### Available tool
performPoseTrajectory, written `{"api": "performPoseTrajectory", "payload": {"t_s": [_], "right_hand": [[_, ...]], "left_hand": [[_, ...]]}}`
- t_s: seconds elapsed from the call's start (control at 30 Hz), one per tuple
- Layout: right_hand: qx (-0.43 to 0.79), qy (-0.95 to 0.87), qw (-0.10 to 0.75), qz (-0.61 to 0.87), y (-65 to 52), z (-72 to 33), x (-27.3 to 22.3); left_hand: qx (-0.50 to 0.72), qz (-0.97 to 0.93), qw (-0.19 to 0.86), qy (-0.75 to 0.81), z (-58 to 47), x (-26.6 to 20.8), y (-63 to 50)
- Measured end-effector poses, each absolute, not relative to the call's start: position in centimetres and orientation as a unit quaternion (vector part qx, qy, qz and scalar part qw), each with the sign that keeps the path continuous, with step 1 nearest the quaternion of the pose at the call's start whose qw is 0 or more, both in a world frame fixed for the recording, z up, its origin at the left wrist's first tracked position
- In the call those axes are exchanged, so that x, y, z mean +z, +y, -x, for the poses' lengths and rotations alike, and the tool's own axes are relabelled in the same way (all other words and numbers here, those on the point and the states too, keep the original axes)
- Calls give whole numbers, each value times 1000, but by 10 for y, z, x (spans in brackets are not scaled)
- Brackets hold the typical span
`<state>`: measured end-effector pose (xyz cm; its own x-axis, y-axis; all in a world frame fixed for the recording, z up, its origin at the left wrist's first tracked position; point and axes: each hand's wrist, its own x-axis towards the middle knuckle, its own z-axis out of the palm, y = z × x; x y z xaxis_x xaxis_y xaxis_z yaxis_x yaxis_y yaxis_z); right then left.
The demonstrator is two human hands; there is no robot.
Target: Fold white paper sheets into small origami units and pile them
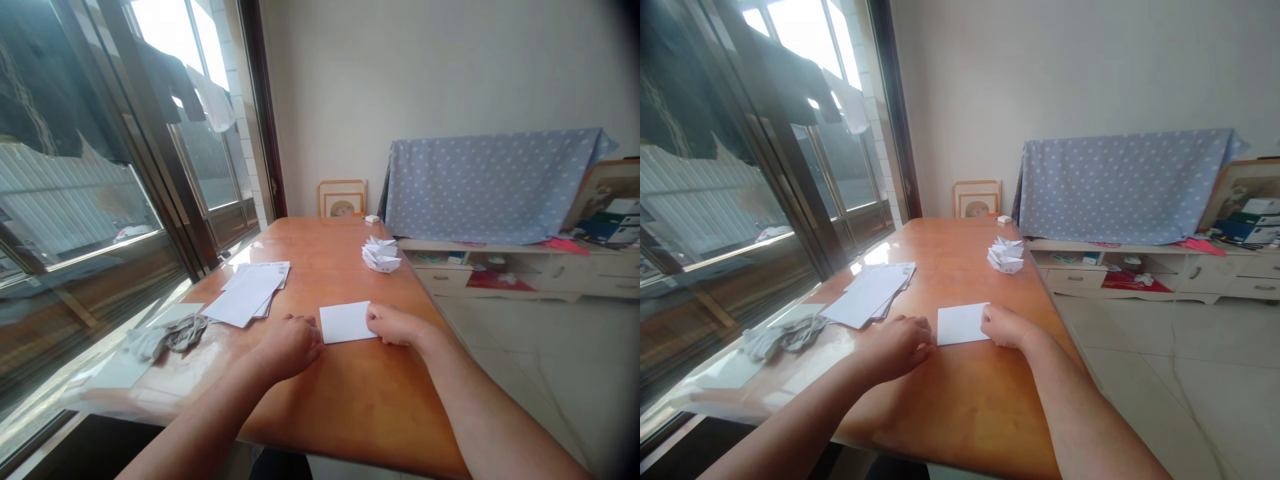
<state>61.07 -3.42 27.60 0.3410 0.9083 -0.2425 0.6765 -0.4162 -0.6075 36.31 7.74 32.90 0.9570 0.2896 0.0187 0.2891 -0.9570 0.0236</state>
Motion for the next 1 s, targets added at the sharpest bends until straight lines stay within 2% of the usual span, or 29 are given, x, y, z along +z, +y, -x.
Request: {"api": "performPoseTrajectory", "payload": {"t_s": [0.17,0.43,0.63,0.8,1.0], "right_hand": [[271,-480,248,797,-32,-614,276],[166,-439,346,812,-24,-629,268],[120,-412,406,807,-20,-634,268],[199,-399,567,693,-20,-634,278],[249,-337,618,665,-23,-632,286]], "left_hand": [[51,-987,2,150,-383,312,82],[41,-992,-27,117,-406,312,88],[59,-980,12,190,-419,315,93],[147,-952,121,238,-417,318,104],[223,-865,381,239,-409,309,124]]}}
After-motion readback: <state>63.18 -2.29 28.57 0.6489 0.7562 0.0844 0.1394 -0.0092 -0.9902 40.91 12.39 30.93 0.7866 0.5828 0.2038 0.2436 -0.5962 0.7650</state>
